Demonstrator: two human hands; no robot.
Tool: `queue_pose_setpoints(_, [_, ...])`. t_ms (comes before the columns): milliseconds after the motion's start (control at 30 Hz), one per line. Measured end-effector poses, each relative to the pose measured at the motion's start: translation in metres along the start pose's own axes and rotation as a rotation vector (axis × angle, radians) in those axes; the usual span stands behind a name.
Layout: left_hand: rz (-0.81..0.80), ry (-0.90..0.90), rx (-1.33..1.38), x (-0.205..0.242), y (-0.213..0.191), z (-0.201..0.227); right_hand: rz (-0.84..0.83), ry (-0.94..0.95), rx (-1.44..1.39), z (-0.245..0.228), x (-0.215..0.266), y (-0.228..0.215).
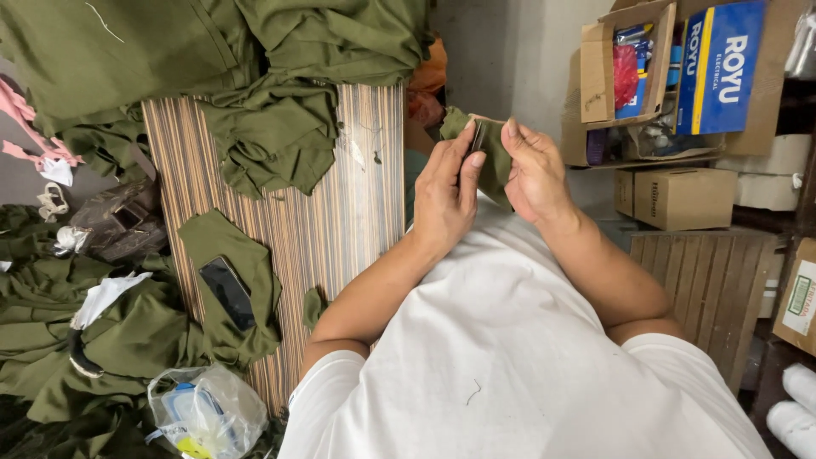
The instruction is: A person is trimming loose threads from green fabric components using a small hand tool at a sewing factory workstation.
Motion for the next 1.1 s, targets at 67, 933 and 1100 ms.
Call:
queue_pose_setpoints(67, [-0.026,0.015,-0.034,-0.002,0.001,-0.001,-0.005,-0.007,0.013,0.006,-0.006,-0.010])
queue_pose_setpoints(933, [-0.024,-0.015,-0.092,-0.003,0.004,-0.013,0.104,-0.122,0.142,0.010,-0.008,-0.010])
queue_pose_setpoints(1100, [-0.018,0.001,-0.085,-0.004,0.006,-0.015,-0.005,-0.207,0.310,-0.006,-0.006,0.000])
Point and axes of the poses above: each hand's wrist, its own x-axis away from the middle knuckle, its own y-axis out of the palm, z = x × y, the point moved 8 cm from there along -x, towards the middle knuckle, and after that the axes turned 4 degrees about y, right-handed, at the moved point
